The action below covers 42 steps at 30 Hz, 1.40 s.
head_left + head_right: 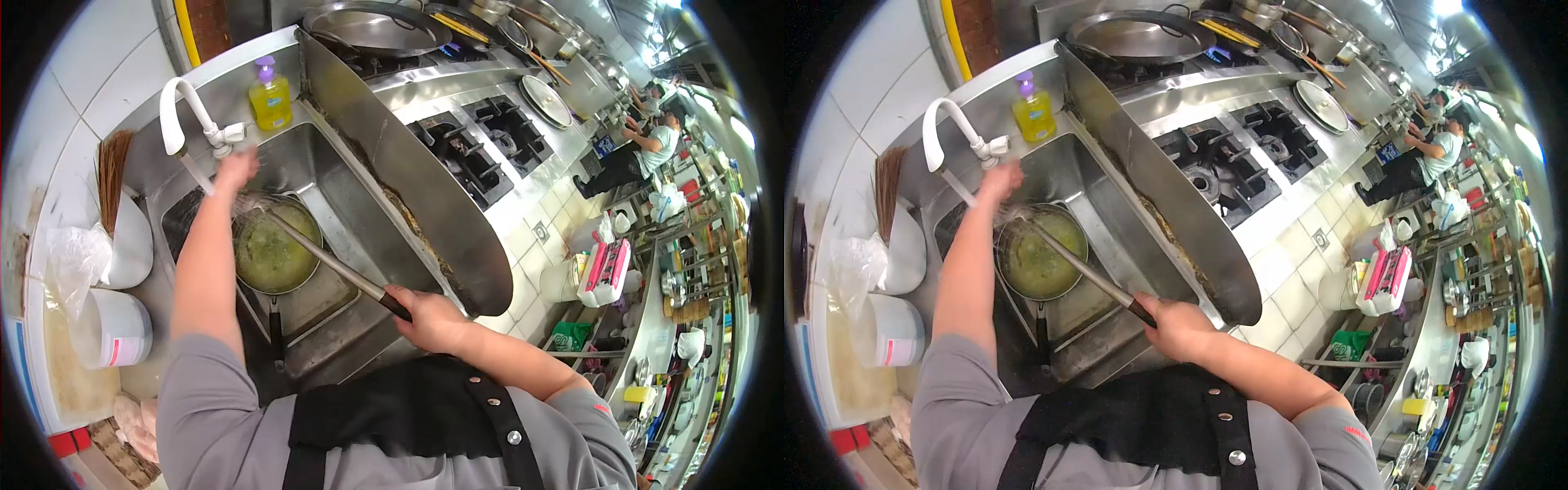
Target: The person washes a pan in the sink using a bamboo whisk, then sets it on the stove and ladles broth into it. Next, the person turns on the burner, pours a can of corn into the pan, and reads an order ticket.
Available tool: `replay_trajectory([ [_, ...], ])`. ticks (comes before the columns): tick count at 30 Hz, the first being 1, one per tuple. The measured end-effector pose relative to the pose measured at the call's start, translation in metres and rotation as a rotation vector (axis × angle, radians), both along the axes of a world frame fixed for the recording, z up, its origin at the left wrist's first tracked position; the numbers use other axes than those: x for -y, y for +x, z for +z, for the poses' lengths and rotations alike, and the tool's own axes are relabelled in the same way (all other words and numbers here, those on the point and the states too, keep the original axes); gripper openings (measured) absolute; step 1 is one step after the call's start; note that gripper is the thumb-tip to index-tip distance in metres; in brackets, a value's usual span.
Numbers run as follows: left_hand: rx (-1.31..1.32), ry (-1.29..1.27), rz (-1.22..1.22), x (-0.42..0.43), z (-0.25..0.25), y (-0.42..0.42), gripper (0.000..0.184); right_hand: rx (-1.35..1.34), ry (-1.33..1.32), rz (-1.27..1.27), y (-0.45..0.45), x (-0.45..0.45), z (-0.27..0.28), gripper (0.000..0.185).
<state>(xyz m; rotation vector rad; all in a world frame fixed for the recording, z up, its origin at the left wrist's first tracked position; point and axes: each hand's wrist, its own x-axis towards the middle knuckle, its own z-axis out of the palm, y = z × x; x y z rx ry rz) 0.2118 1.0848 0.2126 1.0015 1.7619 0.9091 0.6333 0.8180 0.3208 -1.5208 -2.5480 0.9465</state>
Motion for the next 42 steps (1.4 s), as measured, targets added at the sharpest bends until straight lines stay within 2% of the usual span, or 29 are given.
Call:
replay_trajectory([
  [3, -0.594, -0.024, -0.480, 0.043, -0.010, -0.008, 0.049, 0.022, 0.066, 0.030, 0.002, 0.003, 0.005, 0.056],
  [6, 0.100, -0.331, -0.054, 0.096, 0.031, -0.012, 0.056, 0.093, 0.094, 0.080, 0.001, 0.011, 0.019, 0.058],
  [9, 0.216, -0.343, -0.067, 0.109, 0.027, -0.013, 0.051, 0.173, 0.202, 0.151, 0.004, 0.009, 0.019, 0.060],
  [10, -0.078, -0.229, -0.141, 0.090, -0.008, -0.019, 0.047, 0.195, 0.251, 0.173, 0.005, 0.008, 0.015, 0.060],
  [13, -0.547, 0.163, -0.550, 0.107, 0.020, 0.026, 0.044, 0.089, 0.279, 0.161, 0.006, 0.002, 0.008, 0.056],
  [14, -0.575, 0.232, -0.532, 0.105, 0.012, 0.025, 0.053, -0.010, 0.256, 0.139, 0.008, 0.002, 0.000, 0.054],
  [16, -0.546, 0.201, -0.186, 0.099, 0.003, 0.021, 0.052, -0.211, 0.205, 0.094, 0.012, 0.004, -0.018, 0.051],
  [17, -0.530, 0.184, -0.015, 0.096, 0.000, 0.020, 0.052, -0.267, -0.080, -0.031, 0.007, 0.004, -0.013, 0.050],
  [19, -0.346, 0.215, 0.117, 0.076, -0.031, 0.022, 0.054, -0.353, -0.662, -0.275, -0.003, 0.005, 0.007, 0.048],
  [22, -0.003, 0.236, 0.313, 0.088, -0.062, 0.020, 0.054, -0.789, -1.040, -0.393, -0.015, 0.004, 0.019, 0.045],
  [23, 0.091, 0.218, 0.338, 0.091, -0.061, 0.032, 0.052, -0.845, -1.106, -0.449, -0.023, 0.007, 0.039, 0.042],
  [25, 0.209, 0.154, 0.380, 0.086, -0.059, 0.040, 0.046, -1.001, -1.237, -0.478, -0.021, 0.008, 0.031, 0.041],
  [27, 0.200, 0.106, 0.511, 0.069, -0.065, 0.032, 0.046, -0.993, -1.289, -0.460, -0.017, 0.008, 0.037, 0.041],
  [28, -0.327, 0.046, 0.338, 0.069, -0.067, 0.019, 0.044, -1.009, -1.317, -0.457, -0.015, 0.010, 0.040, 0.041],
  [31, -0.542, 0.416, 0.424, 0.065, -0.073, 0.013, 0.046, -0.982, -1.367, -0.450, -0.011, 0.012, 0.050, 0.042],
  [32, -0.407, 0.226, 0.296, 0.075, -0.035, 0.010, 0.041, -0.937, -1.366, -0.450, -0.009, 0.014, 0.054, 0.043],
  [33, -0.449, 0.129, 0.199, 0.087, 0.001, 0.016, 0.037, -0.902, -1.351, -0.459, -0.005, 0.016, 0.058, 0.043],
  [35, -0.573, 0.300, 0.056, 0.080, -0.010, 0.008, 0.032, -0.905, -1.355, -0.459, -0.001, 0.019, 0.056, 0.044],
  [36, -0.773, 0.431, -0.044, 0.081, -0.005, 0.008, 0.029, -0.909, -1.370, -0.449, 0.001, 0.019, 0.057, 0.045],
  [37, -0.865, 0.412, -0.193, 0.082, 0.004, 0.009, 0.027, -0.911, -1.389, -0.434, 0.001, 0.020, 0.058, 0.045],
  [38, -0.866, 0.464, -0.259, 0.076, -0.004, 0.003, 0.027, -0.956, -1.439, -0.433, 0.002, 0.021, 0.059, 0.044],
  [39, -0.854, 0.370, -0.271, 0.082, 0.011, 0.008, 0.028, -0.969, -1.423, -0.434, 0.003, 0.023, 0.060, 0.044],
  [42, -0.658, 0.379, -0.053, 0.079, 0.001, -0.006, 0.031, -1.022, -1.418, -0.428, 0.006, 0.026, 0.062, 0.043],
])
